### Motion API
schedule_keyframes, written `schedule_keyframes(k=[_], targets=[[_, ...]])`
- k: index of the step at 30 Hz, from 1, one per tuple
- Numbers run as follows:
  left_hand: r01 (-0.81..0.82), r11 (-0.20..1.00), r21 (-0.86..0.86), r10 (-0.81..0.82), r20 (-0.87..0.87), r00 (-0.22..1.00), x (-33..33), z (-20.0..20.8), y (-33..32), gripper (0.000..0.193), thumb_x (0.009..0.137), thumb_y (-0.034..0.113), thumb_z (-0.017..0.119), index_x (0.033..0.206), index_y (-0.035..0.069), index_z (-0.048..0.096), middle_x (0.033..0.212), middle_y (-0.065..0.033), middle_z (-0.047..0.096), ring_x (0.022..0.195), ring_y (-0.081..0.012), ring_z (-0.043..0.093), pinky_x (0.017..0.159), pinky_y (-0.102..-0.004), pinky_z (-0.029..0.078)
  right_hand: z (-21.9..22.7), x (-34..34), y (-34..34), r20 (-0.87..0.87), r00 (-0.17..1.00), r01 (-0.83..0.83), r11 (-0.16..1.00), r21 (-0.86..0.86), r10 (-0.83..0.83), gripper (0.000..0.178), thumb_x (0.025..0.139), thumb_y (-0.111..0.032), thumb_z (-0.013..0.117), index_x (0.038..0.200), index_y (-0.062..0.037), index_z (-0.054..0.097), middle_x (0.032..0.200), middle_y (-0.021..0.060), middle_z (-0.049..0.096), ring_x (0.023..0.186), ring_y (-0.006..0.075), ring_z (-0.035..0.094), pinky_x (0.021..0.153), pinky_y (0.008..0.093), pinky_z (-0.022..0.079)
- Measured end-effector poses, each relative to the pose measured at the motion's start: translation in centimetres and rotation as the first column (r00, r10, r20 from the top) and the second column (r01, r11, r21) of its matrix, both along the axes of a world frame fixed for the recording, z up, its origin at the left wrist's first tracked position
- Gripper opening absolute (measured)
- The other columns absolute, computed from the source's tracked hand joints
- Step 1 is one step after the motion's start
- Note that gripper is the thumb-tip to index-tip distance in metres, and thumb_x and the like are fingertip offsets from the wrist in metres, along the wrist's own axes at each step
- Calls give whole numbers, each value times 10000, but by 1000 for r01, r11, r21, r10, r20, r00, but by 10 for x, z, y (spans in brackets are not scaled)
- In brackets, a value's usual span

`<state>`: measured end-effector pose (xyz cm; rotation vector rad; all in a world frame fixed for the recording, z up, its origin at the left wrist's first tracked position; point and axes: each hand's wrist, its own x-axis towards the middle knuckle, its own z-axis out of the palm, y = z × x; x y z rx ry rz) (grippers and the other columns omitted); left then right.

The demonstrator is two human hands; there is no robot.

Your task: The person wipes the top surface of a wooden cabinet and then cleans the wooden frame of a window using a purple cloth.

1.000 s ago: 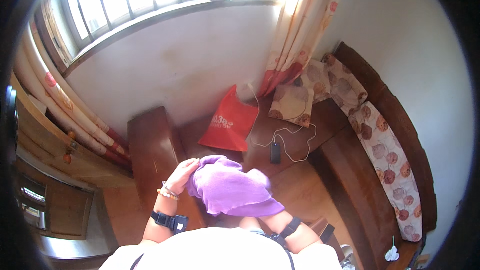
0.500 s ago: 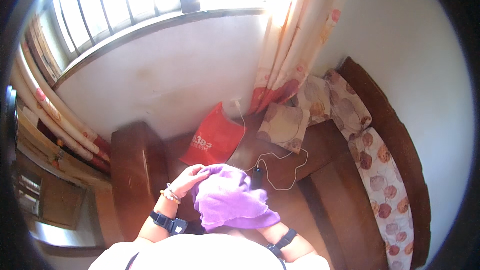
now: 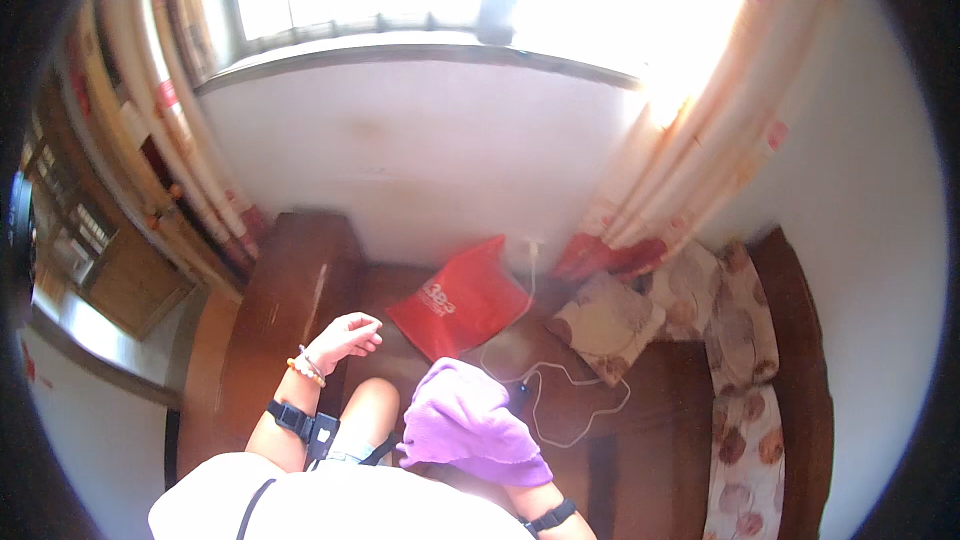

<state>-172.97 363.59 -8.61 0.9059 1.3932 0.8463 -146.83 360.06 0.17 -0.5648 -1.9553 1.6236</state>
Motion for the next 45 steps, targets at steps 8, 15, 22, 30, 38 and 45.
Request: schedule_keyframes(k=[8, 15, 22, 30, 38, 45], targets=[[-225, 973, 56, 224, 16, 974, -38, 12, -32, 216, 817, 245, 554, 965, 88, 537, 799, -10, 578, 705, -74, 533, 659, -222, 447, 17, -18, -9, 39, 994, -108, 989, 101, 104, 450, 855, -341, 346, 1027, 56, 471, 990, 223, 516, 883, 295, 533, 782, 375, 437], [-352, 935, 38, 350, 49, 935, -72, 4, -41, 208, 822, 237, 551, 968, 89, 541, 801, -7, 585, 699, -67, 535, 653, -213, 449, 26, -41, 11, 82, 987, -151, 976, 154, 139, 458, 851, -346, 348, 1017, 62, 471, 972, 234, 519, 868, 304, 536, 769, 379, 442], [-498, 867, 2, 497, 71, 865, -136, -19, -14, 177, 822, 253, 551, 914, 102, 536, 768, -5, 583, 681, -70, 541, 621, -207, 449, 40, -100, 78, 122, 979, -185, 962, 200, 163, 466, 847, -351, 349, 1006, 69, 471, 955, 245, 522, 854, 313, 540, 757, 382, 446], [-456, 675, 580, 644, -162, 748, -277, 11, 157, 141, 789, 176, 590, 837, 48, 554, 726, 10, 558, 663, -60, 500, 589, -214, 428, 47, -200, 275, -383, 872, 373, 921, 113, -306, 417, 805, -303, 467, 1046, 36, 438, 1001, 196, 503, 911, 258, 511, 796, 337, 415], [168, 363, 916, 912, -387, 137, -447, 146, 423, 327, 740, 316, 600, 936, 55, 578, 1012, -129, 550, 1011, -304, 460, 912, -397, 308, 161, -309, 544, -517, 396, 516, -282, 809, -759, 476, 808, -315, 490, 1140, 2, 364, 1107, 174, 438, 1019, 240, 441, 880, 311, 346], [74, 778, 624, 624, -781, 32, -485, 138, 503, 646, 800, 578, 330, 1325, 214, 235, 1407, -93, 84, 1302, -241, -48, 1011, -508, -1, 199, -346, 658, -236, 118, 224, -205, 953, -965, 550, 811, -326, 509, 1222, -27, 300, 1201, 155, 382, 1113, 224, 380, 953, 289, 285]])
